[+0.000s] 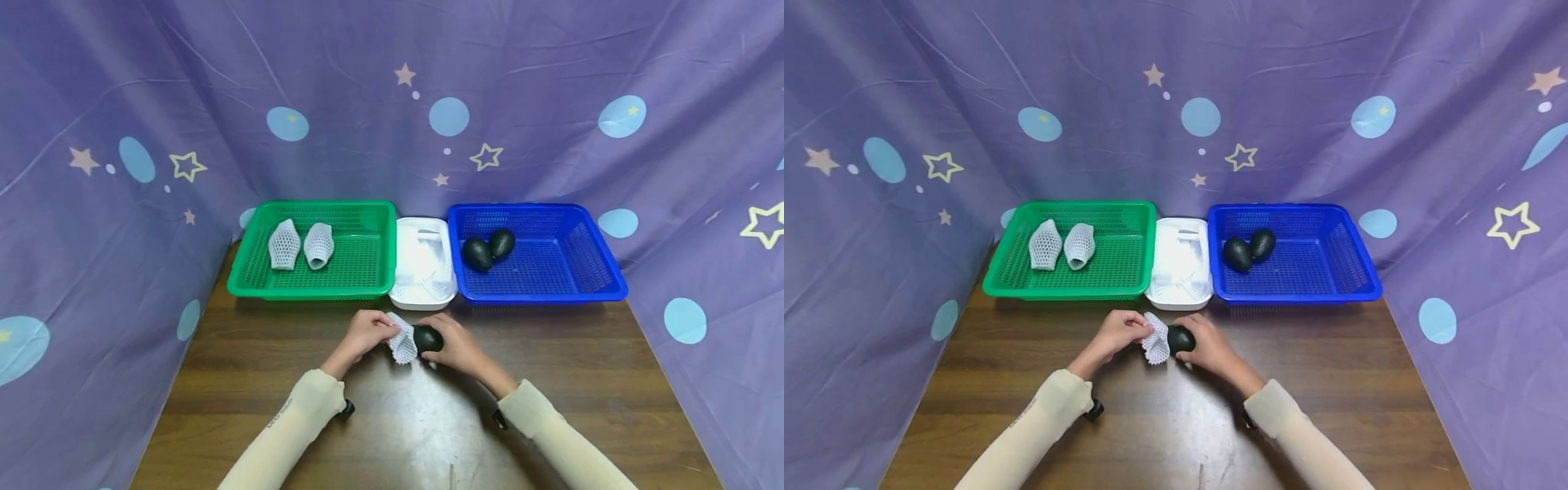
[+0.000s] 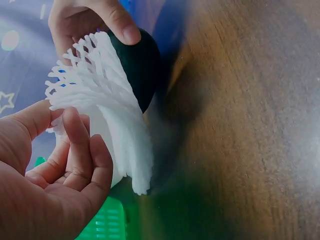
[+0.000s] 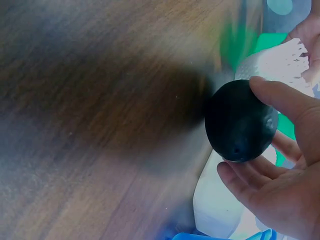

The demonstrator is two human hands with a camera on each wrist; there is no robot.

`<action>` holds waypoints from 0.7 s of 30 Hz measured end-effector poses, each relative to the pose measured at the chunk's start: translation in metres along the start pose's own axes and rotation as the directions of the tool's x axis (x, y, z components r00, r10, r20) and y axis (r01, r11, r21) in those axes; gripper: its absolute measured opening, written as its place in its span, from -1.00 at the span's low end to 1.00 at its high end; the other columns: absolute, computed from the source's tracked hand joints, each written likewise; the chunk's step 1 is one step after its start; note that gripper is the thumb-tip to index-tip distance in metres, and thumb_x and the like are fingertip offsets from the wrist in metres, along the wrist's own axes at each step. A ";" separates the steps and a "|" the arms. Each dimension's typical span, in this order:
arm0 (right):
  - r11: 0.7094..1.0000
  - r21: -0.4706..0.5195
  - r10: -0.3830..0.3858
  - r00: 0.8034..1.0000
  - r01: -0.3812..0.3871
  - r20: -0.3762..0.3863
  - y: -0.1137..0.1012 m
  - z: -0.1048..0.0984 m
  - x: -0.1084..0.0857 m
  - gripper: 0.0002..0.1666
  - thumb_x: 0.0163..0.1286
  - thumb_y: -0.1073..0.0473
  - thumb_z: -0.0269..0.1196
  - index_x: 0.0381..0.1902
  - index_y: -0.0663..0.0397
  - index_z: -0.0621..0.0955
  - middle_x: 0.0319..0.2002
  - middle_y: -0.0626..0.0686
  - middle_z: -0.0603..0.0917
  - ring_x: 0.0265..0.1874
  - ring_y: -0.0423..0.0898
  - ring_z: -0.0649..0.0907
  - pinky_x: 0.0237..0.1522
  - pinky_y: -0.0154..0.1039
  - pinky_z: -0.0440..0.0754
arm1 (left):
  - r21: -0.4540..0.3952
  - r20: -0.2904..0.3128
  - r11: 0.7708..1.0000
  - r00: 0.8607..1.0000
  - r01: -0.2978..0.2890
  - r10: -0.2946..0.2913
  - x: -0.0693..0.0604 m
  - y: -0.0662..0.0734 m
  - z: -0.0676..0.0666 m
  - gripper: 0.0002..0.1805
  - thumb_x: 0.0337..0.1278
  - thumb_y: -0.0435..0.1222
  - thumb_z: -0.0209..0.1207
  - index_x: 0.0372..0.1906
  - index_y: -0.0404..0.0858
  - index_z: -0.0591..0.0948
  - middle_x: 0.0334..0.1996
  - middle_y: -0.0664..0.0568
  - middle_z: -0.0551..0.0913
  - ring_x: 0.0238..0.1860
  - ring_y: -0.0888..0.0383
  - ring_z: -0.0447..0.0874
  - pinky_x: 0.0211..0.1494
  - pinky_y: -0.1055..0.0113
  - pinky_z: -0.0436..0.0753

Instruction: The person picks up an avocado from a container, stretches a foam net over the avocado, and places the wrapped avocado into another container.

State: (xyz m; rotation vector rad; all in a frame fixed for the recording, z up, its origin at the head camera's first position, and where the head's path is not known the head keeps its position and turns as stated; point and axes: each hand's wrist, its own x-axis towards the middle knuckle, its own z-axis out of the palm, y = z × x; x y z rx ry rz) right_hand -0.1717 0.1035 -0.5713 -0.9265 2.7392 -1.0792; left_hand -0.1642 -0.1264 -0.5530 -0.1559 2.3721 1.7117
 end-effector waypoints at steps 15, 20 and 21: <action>0.999 -0.021 0.048 0.998 -0.049 -0.041 0.008 -0.009 -0.014 -0.26 0.01 0.17 0.62 0.18 0.12 0.62 0.02 0.10 0.68 -0.04 0.02 0.67 0.03 0.04 0.65 | 0.082 -0.038 0.997 0.999 0.007 -0.004 0.000 0.009 0.015 -0.89 -0.01 -0.42 0.42 -0.45 -0.40 0.71 -0.63 0.05 0.69 -0.63 0.29 0.56 -0.48 0.41 0.62; 0.996 -0.029 0.082 0.997 -0.082 -0.008 0.008 -0.009 -0.013 -0.20 0.00 0.13 0.63 0.22 0.11 0.59 0.08 0.13 0.69 0.02 0.08 0.68 0.08 0.08 0.63 | 0.076 -0.043 0.997 0.999 0.024 -0.021 0.003 0.005 0.020 -0.86 0.01 -0.39 0.44 -0.45 -0.40 0.71 -0.67 0.09 0.66 -0.66 0.33 0.52 -0.51 0.51 0.52; 0.996 -0.025 0.091 0.996 -0.091 -0.007 0.009 -0.009 -0.014 -0.20 0.00 0.13 0.63 0.23 0.12 0.59 0.10 0.14 0.70 0.04 0.10 0.68 0.10 0.08 0.63 | 0.075 -0.038 0.997 0.999 0.029 -0.026 0.003 0.005 0.020 -0.85 0.02 -0.37 0.45 -0.44 -0.40 0.72 -0.68 0.11 0.65 -0.66 0.33 0.52 -0.51 0.52 0.51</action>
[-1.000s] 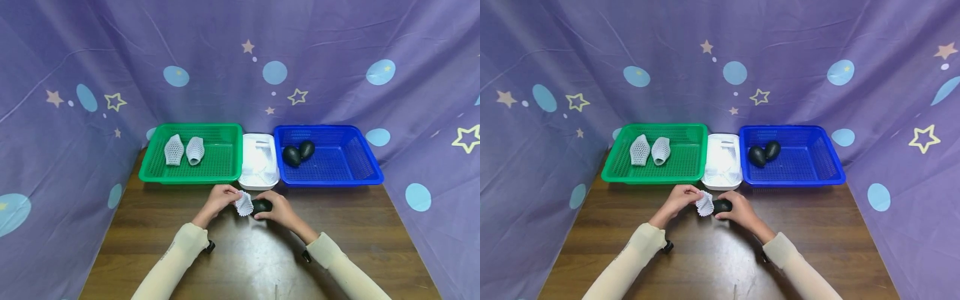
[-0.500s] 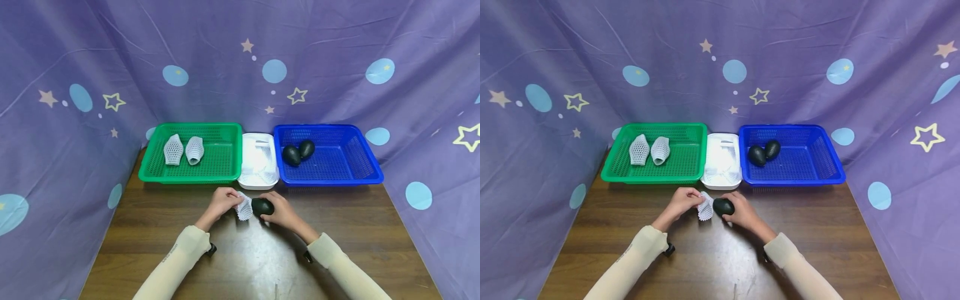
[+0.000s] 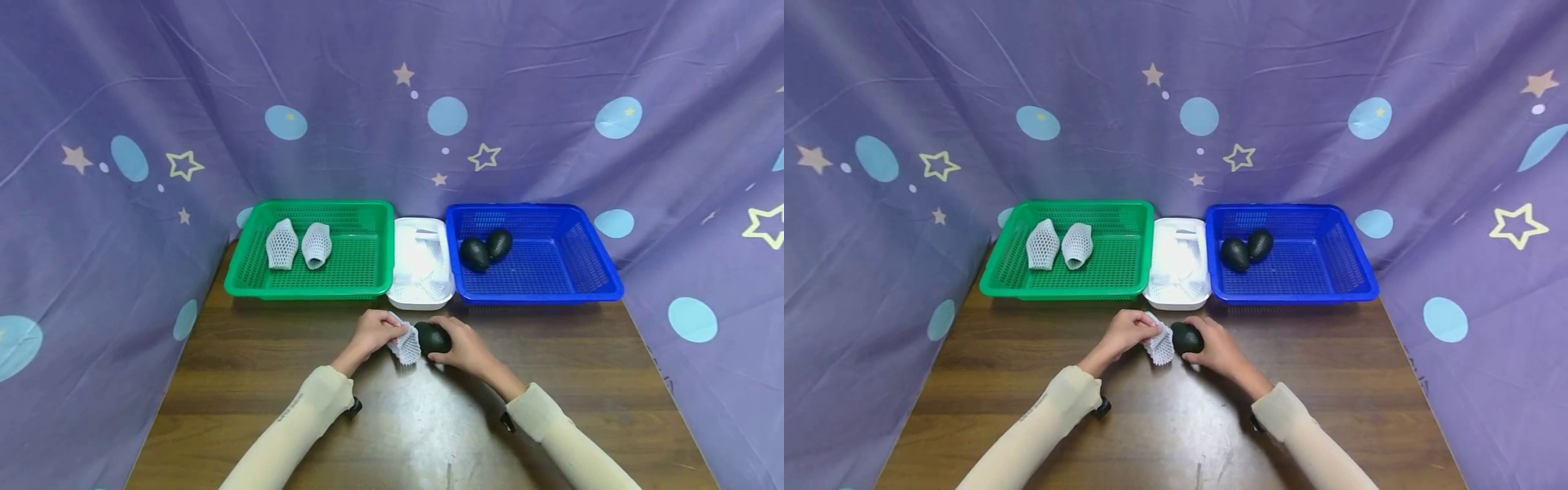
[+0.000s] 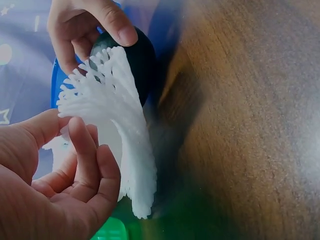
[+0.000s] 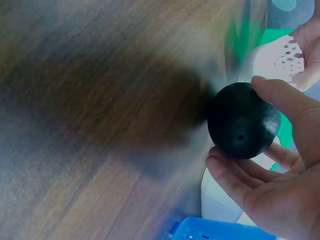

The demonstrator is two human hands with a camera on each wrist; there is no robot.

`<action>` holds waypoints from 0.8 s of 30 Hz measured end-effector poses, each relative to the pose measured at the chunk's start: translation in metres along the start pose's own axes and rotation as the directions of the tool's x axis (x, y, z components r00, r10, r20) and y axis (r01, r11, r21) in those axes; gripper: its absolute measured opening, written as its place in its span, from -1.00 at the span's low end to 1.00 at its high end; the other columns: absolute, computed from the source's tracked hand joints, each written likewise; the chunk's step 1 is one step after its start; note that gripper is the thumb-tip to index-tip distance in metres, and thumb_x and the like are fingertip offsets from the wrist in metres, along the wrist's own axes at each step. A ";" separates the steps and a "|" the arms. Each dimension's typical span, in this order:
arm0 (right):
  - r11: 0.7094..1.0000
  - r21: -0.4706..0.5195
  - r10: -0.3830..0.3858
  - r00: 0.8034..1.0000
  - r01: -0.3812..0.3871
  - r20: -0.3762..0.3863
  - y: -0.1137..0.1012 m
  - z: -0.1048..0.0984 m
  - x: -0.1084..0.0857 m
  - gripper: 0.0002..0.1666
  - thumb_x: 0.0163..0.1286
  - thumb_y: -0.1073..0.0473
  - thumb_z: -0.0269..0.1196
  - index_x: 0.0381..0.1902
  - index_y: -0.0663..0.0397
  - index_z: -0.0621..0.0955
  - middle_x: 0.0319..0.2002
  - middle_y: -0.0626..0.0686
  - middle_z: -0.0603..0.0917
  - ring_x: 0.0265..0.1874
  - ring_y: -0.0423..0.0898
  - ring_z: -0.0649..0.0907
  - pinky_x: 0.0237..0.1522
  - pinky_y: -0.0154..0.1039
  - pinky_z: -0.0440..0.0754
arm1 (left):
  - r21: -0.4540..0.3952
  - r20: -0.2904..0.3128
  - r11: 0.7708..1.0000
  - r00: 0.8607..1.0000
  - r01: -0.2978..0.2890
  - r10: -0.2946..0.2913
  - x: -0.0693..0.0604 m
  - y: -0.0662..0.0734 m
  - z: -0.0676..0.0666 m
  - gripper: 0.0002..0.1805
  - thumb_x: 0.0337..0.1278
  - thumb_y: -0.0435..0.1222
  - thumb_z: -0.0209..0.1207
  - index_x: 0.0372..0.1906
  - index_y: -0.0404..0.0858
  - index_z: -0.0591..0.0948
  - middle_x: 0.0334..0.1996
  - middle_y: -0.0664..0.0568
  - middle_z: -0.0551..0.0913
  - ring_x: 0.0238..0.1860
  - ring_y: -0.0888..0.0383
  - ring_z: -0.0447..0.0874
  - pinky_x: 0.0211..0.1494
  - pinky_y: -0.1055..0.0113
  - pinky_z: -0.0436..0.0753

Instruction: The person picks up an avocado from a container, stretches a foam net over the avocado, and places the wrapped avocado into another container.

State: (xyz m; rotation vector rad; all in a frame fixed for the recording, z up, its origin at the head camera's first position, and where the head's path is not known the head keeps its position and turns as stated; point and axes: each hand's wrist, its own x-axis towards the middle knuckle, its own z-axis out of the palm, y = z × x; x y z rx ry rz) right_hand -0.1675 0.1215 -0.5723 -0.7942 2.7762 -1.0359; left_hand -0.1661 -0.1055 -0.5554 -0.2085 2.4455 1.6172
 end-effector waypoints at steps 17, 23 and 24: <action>0.997 0.072 0.013 0.999 -0.010 -0.044 0.004 0.004 0.002 -0.25 0.03 0.13 0.60 0.18 0.23 0.59 0.03 0.16 0.74 -0.03 0.08 0.71 0.04 0.02 0.65 | -0.110 0.177 0.994 0.984 0.011 0.009 -0.003 -0.008 -0.008 -0.82 0.21 -0.52 0.30 -0.13 -0.57 0.72 -0.34 -0.21 0.79 -0.46 0.30 0.66 -0.19 0.30 0.77; 0.993 0.111 0.048 0.992 -0.035 -0.118 0.006 0.003 0.000 -0.27 0.02 0.15 0.58 0.16 0.24 0.61 0.01 0.18 0.75 -0.08 0.05 0.72 -0.03 -0.03 0.68 | -0.097 0.167 0.995 0.986 0.002 0.015 -0.003 -0.007 -0.008 -0.84 0.24 -0.49 0.28 -0.16 -0.54 0.73 -0.39 -0.13 0.78 -0.45 0.31 0.65 -0.18 0.29 0.77; 0.992 0.116 0.055 0.990 -0.040 -0.129 0.006 0.001 0.000 -0.28 0.03 0.15 0.57 0.17 0.23 0.61 0.01 0.19 0.75 -0.08 0.05 0.72 -0.04 -0.03 0.68 | -0.099 0.166 0.995 0.986 0.003 0.013 -0.002 -0.007 -0.008 -0.84 0.24 -0.49 0.28 -0.16 -0.54 0.73 -0.39 -0.14 0.78 -0.46 0.31 0.65 -0.17 0.26 0.77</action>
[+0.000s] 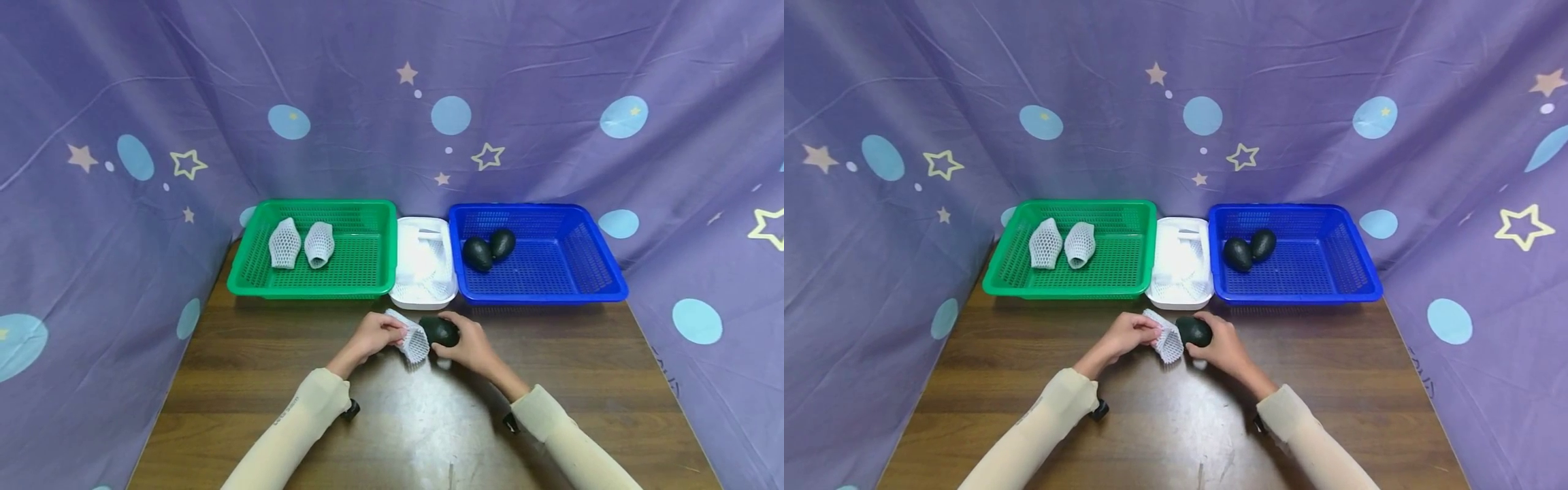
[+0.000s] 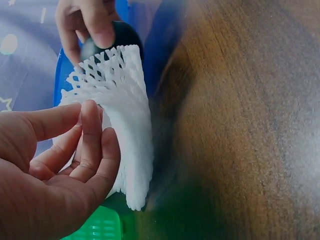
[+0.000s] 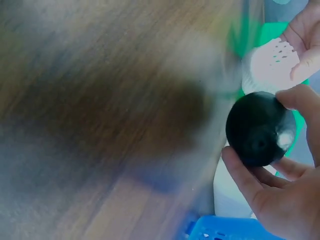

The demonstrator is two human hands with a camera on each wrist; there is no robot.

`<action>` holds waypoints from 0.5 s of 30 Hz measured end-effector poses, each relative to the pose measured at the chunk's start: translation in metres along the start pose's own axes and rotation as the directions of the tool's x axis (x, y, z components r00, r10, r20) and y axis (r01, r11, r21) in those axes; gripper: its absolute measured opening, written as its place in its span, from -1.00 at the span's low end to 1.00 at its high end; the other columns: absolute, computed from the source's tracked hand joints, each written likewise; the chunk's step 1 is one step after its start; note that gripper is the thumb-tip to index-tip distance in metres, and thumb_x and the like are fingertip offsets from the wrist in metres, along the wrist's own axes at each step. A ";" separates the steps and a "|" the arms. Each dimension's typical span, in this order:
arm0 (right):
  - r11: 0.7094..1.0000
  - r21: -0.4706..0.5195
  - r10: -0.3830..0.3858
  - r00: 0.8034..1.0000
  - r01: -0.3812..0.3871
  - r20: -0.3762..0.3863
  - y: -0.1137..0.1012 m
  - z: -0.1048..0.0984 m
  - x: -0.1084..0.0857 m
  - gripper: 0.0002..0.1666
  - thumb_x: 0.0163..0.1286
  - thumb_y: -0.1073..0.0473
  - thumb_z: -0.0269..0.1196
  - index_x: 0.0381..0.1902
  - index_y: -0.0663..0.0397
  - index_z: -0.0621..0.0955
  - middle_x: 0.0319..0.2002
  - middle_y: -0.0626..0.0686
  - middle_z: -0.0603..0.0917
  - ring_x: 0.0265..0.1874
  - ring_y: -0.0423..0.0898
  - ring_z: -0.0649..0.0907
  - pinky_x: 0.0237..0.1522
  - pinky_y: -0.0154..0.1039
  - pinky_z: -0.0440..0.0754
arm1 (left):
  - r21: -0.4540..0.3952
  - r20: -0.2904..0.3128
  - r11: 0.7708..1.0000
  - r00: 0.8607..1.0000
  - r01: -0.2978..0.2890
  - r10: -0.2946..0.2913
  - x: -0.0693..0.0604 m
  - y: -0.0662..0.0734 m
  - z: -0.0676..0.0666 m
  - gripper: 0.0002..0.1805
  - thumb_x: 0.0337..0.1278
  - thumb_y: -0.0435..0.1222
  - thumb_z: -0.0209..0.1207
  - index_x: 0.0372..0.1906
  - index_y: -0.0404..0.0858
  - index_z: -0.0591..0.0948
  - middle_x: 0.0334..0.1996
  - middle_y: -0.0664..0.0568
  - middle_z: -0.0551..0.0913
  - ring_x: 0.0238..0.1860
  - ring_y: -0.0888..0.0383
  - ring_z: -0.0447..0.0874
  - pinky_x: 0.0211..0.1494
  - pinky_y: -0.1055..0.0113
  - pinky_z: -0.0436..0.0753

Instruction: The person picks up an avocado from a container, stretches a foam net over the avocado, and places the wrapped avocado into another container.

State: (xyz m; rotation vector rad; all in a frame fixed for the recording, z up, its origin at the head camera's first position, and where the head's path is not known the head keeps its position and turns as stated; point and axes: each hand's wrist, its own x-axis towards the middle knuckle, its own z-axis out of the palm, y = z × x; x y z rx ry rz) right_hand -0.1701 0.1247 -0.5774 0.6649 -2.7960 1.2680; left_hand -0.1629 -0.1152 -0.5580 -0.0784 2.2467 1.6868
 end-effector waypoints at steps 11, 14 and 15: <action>0.981 0.193 0.002 1.000 0.004 -0.028 -0.014 -0.031 -0.003 -0.28 0.12 0.21 0.54 0.25 0.15 0.57 0.08 0.27 0.72 -0.12 0.11 0.76 -0.14 -0.03 0.77 | -0.029 -0.037 0.999 0.999 0.036 -0.037 0.002 0.007 0.003 -0.84 0.23 -0.46 0.30 -0.17 -0.51 0.73 -0.38 -0.15 0.79 -0.39 0.16 0.76 -0.11 0.17 0.79; 0.972 0.235 0.022 1.000 -0.021 -0.004 -0.019 -0.037 -0.005 -0.28 0.15 0.19 0.54 0.27 0.12 0.57 0.12 0.26 0.70 -0.11 0.09 0.76 -0.11 -0.07 0.76 | -0.036 -0.044 0.999 0.998 0.032 -0.034 0.002 0.008 0.004 -0.84 0.24 -0.46 0.30 -0.17 -0.51 0.73 -0.37 -0.16 0.78 -0.38 0.16 0.76 -0.12 0.18 0.79; 0.970 0.241 0.026 1.000 -0.027 0.005 -0.021 -0.039 -0.005 -0.28 0.15 0.18 0.53 0.28 0.11 0.57 0.14 0.24 0.69 -0.09 0.08 0.75 -0.09 -0.08 0.76 | -0.035 -0.043 0.999 0.999 0.029 -0.030 0.002 0.009 0.004 -0.84 0.24 -0.45 0.29 -0.17 -0.52 0.73 -0.37 -0.16 0.78 -0.39 0.17 0.75 -0.13 0.20 0.79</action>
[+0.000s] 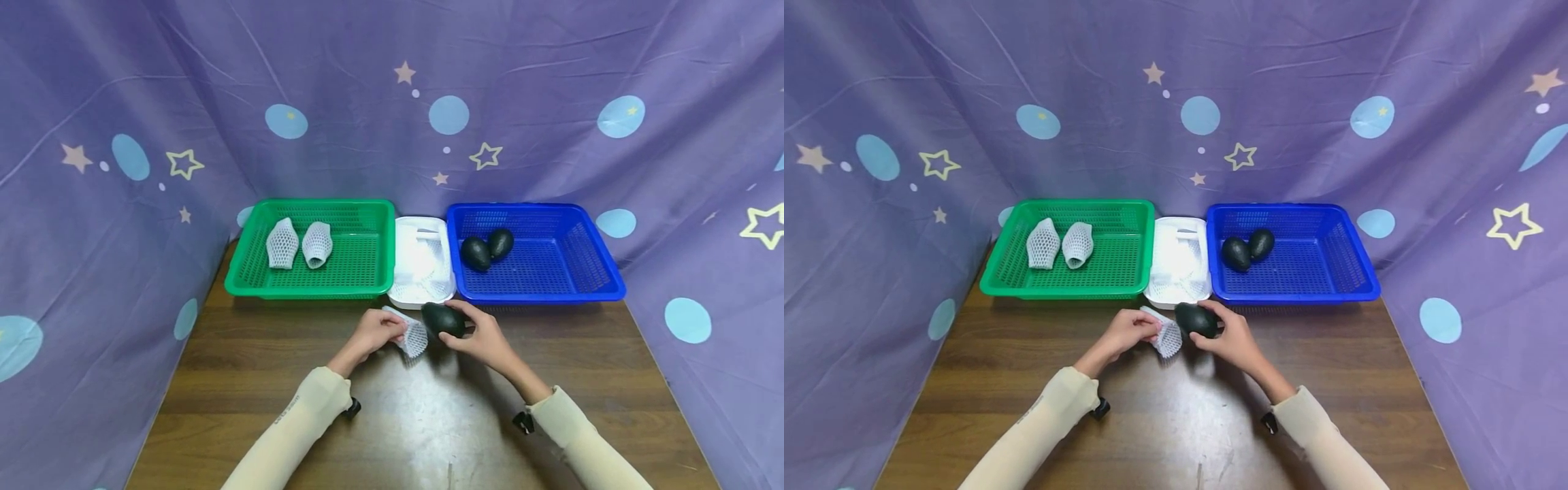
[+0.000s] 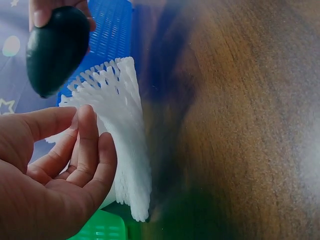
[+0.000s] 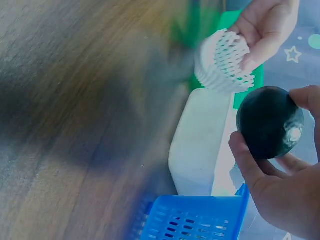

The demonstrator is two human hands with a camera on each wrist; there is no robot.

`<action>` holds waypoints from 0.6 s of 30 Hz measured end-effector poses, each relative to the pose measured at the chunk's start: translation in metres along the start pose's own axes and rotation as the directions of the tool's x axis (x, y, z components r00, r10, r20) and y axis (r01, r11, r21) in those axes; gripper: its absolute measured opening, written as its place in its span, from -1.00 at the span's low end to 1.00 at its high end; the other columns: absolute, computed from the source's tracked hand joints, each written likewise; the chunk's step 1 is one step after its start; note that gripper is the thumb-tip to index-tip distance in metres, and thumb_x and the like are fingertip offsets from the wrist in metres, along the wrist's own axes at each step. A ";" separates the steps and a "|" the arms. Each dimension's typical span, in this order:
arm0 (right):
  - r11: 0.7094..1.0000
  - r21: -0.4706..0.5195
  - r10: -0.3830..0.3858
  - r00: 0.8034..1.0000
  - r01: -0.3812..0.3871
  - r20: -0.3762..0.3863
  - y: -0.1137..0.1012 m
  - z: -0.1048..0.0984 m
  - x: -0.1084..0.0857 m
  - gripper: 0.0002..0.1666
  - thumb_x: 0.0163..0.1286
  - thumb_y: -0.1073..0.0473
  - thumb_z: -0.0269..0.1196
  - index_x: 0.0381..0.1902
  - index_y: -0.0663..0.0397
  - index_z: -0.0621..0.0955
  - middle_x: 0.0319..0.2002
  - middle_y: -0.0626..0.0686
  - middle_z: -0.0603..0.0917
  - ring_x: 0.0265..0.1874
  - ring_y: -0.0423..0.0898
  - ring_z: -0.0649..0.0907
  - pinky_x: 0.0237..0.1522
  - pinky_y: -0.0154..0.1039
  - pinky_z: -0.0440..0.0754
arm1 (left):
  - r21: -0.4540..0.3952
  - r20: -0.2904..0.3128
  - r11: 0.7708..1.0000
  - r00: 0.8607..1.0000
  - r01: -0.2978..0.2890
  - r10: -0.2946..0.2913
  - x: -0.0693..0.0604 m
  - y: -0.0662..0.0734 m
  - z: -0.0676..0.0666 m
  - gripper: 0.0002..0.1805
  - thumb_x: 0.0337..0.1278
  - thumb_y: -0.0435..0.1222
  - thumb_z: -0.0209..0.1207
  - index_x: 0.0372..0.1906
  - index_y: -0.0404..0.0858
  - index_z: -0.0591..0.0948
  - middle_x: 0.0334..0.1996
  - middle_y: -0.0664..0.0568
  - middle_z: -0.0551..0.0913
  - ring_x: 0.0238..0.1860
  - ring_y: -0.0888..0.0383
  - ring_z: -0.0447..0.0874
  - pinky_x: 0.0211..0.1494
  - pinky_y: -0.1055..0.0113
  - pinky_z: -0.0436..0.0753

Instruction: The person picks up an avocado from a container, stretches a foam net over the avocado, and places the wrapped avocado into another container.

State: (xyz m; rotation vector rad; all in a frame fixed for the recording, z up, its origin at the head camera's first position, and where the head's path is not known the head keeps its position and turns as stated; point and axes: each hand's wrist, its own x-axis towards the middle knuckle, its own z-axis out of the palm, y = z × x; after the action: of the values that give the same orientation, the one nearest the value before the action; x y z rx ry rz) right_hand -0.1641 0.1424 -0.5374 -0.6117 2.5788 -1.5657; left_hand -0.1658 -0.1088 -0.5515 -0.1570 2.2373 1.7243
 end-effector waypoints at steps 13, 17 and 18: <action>0.997 0.078 -0.014 0.985 0.000 0.171 -0.002 0.005 -0.008 -0.31 0.20 0.16 0.51 0.28 0.16 0.57 0.16 0.24 0.66 -0.05 0.04 0.71 -0.12 -0.15 0.76 | 0.006 -0.016 0.999 0.999 -0.040 0.040 0.004 -0.002 -0.001 -0.84 0.24 -0.44 0.29 -0.20 -0.51 0.74 -0.40 -0.13 0.77 -0.50 0.33 0.64 -0.23 0.34 0.76; 0.997 0.075 -0.008 0.982 -0.006 0.187 0.000 0.009 -0.010 -0.31 0.19 0.14 0.51 0.26 0.17 0.58 0.12 0.23 0.69 -0.10 0.02 0.73 -0.15 -0.12 0.76 | 0.014 -0.021 0.999 0.999 -0.041 0.041 0.003 -0.001 -0.001 -0.85 0.24 -0.43 0.30 -0.20 -0.50 0.74 -0.43 -0.08 0.75 -0.50 0.33 0.64 -0.22 0.30 0.77; 0.998 0.069 -0.012 0.983 -0.001 0.184 0.000 0.010 -0.010 -0.31 0.18 0.14 0.51 0.26 0.18 0.58 0.11 0.23 0.70 -0.11 0.01 0.73 -0.16 -0.12 0.77 | 0.019 -0.023 0.999 0.999 -0.047 0.047 0.002 -0.001 -0.001 -0.85 0.23 -0.43 0.30 -0.21 -0.50 0.73 -0.44 -0.07 0.75 -0.50 0.33 0.64 -0.23 0.30 0.77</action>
State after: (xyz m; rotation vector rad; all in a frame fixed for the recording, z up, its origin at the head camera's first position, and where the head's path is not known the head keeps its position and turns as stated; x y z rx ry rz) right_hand -0.1520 0.1379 -0.5439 -0.7206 2.3814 -1.5142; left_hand -0.1680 -0.1095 -0.5525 -0.1218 2.2898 1.7341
